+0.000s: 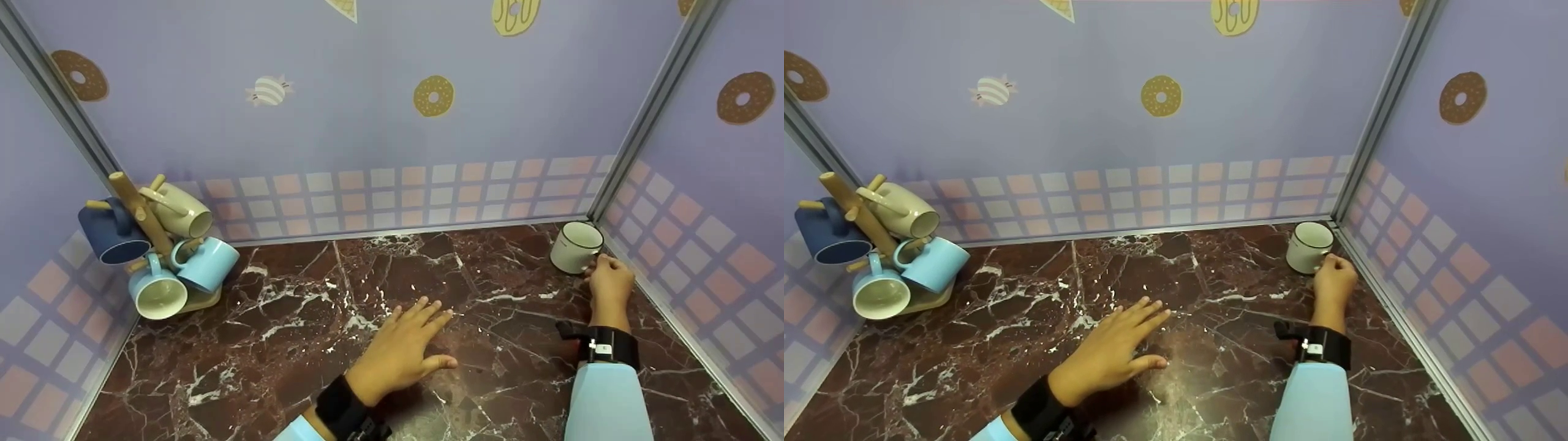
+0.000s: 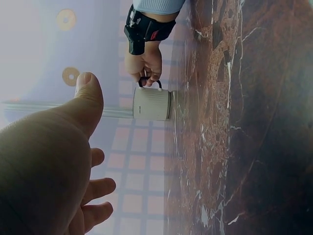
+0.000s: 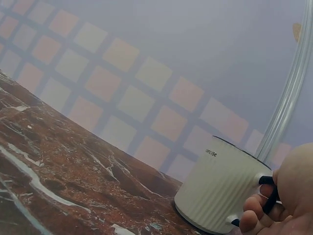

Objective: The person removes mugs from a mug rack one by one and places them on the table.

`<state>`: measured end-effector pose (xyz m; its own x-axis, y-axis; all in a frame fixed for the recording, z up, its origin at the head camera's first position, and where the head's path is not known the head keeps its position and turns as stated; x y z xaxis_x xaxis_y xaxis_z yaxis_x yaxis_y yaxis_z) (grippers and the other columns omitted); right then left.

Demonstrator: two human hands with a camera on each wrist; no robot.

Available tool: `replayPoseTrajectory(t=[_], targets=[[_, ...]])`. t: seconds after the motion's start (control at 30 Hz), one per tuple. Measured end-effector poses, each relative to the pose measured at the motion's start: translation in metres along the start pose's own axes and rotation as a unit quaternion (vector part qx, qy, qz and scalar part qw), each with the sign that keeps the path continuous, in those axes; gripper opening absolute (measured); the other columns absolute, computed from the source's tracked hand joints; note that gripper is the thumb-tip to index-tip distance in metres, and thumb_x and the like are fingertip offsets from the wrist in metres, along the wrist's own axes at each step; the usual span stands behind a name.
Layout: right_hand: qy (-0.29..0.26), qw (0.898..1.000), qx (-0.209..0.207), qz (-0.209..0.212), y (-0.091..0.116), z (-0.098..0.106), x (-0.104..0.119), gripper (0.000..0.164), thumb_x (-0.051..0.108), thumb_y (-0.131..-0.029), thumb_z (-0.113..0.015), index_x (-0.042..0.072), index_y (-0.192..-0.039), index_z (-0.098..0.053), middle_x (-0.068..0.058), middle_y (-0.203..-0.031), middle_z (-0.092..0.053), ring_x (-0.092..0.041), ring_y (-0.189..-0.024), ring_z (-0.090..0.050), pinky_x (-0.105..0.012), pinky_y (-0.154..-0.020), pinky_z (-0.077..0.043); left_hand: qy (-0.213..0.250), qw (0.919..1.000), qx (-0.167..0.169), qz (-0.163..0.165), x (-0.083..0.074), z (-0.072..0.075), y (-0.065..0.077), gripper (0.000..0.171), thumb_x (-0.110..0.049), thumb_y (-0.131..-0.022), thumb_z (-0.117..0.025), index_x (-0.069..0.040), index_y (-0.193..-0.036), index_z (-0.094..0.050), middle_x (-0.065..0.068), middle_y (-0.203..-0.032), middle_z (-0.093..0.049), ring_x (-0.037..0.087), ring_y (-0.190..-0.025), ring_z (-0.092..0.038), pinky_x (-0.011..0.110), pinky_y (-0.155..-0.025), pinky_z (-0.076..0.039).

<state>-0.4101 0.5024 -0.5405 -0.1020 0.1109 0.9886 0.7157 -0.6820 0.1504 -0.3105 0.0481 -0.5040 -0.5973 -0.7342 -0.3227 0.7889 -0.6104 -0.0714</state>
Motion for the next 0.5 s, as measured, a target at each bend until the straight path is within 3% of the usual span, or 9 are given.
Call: replayPoseTrajectory(t=[0.23,0.4,0.5], targets=[[0.021,0.999,-0.022,-0.009,0.004,0.005,0.008,0.029,0.027,-0.116,-0.061,0.009,-0.138,-0.07,0.01,-0.104,-0.063,0.001,-0.07,-0.064,-0.016,-0.064,-0.056,-0.005,1.0,-0.002,0.004,0.002,0.002,0.001,0.091,-0.076,-0.103,-0.06,-0.034,-0.179,-0.034,-0.003,-0.19,-0.022,0.026,-0.178,-0.022,0.066,-0.143,-0.02],[0.117,0.989,-0.069,0.054,0.009,0.013,0.034,0.046,0.03,-0.112,-0.061,0.007,-0.152,-0.069,0.001,-0.129,-0.069,-0.01,-0.113,-0.066,-0.02,-0.099,-0.054,-0.008,0.9999,-0.005,0.011,0.005,0.006,0.0,0.092,-0.08,-0.103,-0.054,-0.031,-0.178,-0.036,-0.002,-0.19,-0.022,0.027,-0.178,-0.021,0.065,-0.144,-0.019],[0.144,0.982,-0.08,0.097,0.017,0.006,0.052,0.049,0.03,-0.112,-0.059,0.007,-0.154,-0.068,-0.009,-0.148,-0.069,-0.02,-0.13,-0.063,-0.025,-0.108,-0.052,-0.014,0.9994,-0.015,0.027,0.012,0.012,0.0,0.088,-0.078,-0.105,-0.051,-0.029,-0.177,-0.04,0.0,-0.19,-0.022,0.028,-0.178,-0.021,0.062,-0.144,-0.02]])
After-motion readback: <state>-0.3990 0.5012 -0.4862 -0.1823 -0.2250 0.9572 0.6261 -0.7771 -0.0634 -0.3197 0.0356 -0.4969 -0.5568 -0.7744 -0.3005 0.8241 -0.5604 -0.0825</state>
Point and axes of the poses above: each hand's wrist, its own y-axis away from the middle knuckle, its own z-axis out of the back of the hand, x = y × z, the point moved 9 cm from there along -y, towards the middle knuckle
